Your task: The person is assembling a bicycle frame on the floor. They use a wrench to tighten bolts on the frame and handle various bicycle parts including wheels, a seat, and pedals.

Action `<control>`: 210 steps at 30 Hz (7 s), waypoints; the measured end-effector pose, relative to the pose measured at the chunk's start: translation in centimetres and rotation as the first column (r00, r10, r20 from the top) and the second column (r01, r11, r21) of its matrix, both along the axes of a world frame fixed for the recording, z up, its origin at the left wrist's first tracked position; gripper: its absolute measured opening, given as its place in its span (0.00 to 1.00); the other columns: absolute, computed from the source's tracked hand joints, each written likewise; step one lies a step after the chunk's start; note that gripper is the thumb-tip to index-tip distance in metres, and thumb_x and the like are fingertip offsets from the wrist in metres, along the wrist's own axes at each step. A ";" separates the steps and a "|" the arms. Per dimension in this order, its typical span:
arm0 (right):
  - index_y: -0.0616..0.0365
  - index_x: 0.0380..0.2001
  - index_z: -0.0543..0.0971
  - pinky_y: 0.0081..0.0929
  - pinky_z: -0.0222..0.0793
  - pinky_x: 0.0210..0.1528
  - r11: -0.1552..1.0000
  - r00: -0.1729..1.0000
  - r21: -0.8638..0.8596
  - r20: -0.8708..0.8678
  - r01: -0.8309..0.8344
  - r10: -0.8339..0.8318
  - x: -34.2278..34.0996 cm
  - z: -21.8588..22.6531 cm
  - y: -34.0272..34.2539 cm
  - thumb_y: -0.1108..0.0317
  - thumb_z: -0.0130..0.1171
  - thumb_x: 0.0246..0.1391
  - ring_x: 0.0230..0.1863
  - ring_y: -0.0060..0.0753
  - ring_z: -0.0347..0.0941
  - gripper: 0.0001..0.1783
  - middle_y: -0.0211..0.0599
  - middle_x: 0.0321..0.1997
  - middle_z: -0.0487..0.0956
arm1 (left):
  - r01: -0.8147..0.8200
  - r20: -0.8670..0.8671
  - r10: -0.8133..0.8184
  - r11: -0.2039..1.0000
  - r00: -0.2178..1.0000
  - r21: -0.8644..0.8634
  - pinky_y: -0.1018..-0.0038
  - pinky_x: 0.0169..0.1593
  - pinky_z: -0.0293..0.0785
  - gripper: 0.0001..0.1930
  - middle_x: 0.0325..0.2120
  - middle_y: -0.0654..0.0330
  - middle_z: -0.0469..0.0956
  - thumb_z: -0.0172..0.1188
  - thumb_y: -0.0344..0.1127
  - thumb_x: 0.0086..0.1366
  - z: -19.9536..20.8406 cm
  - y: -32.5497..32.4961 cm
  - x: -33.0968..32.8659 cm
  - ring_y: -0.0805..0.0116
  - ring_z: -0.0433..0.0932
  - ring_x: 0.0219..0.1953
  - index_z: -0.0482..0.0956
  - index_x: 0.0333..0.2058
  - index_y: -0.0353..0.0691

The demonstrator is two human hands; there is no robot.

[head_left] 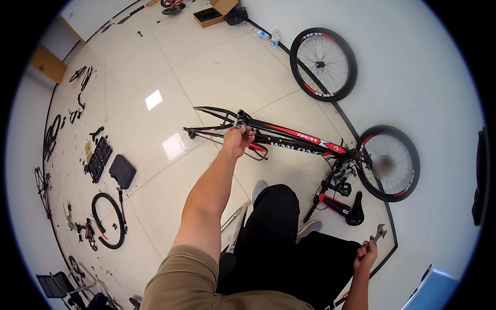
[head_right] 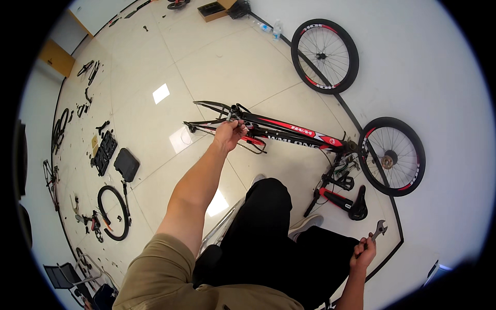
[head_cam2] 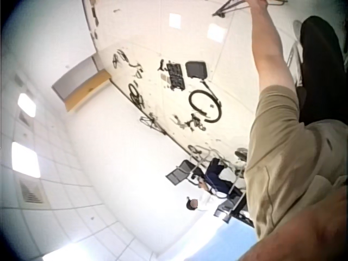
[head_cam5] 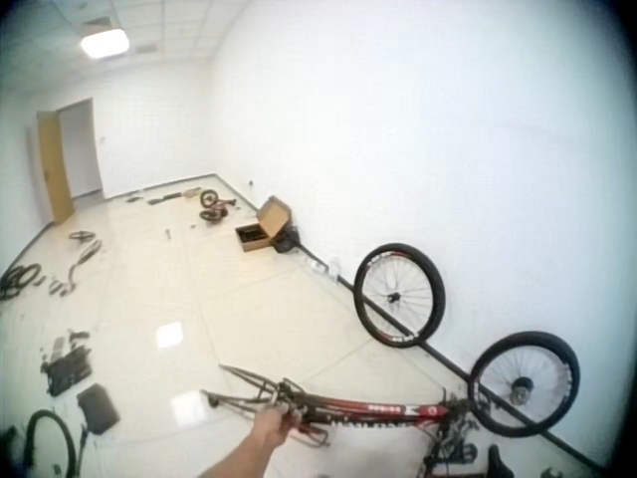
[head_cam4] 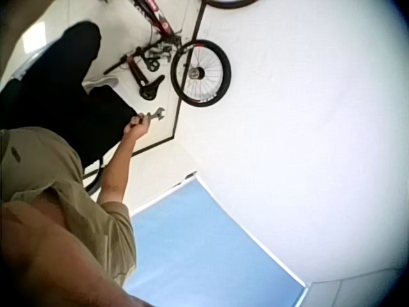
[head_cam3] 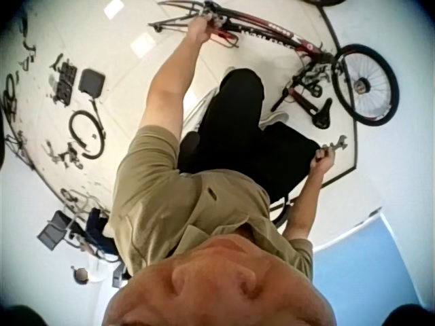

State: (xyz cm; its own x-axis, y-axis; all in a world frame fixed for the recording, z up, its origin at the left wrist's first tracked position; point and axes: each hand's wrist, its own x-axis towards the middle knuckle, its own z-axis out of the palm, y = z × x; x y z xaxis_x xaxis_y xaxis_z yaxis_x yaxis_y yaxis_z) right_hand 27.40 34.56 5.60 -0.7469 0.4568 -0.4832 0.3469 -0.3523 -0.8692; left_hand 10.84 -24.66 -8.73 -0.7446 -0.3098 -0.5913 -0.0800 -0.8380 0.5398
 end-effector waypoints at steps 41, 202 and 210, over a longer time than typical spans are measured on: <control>0.58 0.50 0.70 0.16 0.49 0.14 0.999 0.999 0.036 0.022 -0.029 0.028 -0.4 0.1 -0.4 0.69 0.50 0.62 0.16 0.15 0.54 0.14 0.32 0.27 0.71 | 0.066 0.167 0.047 0.787 0.985 -0.613 0.73 0.28 0.74 0.17 0.27 0.57 0.77 0.55 0.43 0.71 -0.2 -0.4 0.5 0.73 0.76 0.28 0.77 0.45 0.32; 0.54 0.38 0.69 0.51 0.71 0.31 -0.224 0.623 0.913 0.397 -0.341 0.674 -29.8 -9.4 -28.7 0.62 0.53 0.62 0.29 0.58 0.78 0.09 0.47 0.25 0.79 | -0.010 0.128 0.235 0.509 0.963 -0.861 0.77 0.31 0.70 0.16 0.27 0.62 0.76 0.61 0.28 0.65 -2.9 2.4 0.9 0.76 0.72 0.26 0.69 0.48 0.32; 0.54 0.39 0.69 0.51 0.71 0.31 -0.213 0.629 0.923 0.375 -0.319 0.682 -29.7 -9.6 -28.3 0.62 0.53 0.62 0.28 0.58 0.78 0.09 0.47 0.25 0.79 | 0.133 0.013 -0.138 0.919 0.990 -0.372 0.74 0.32 0.75 0.12 0.35 0.55 0.81 0.57 0.26 0.68 0.0 1.4 2.8 0.72 0.75 0.26 0.70 0.49 0.39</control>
State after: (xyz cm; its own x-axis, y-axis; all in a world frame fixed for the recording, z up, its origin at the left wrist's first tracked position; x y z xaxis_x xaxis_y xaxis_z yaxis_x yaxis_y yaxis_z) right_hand -2.34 6.23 -4.00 -0.9580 -0.2680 0.1017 -0.2859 0.9200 -0.2682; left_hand 13.65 -23.26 -8.77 -0.8017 -0.4008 -0.4434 -0.1696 -0.5588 0.8118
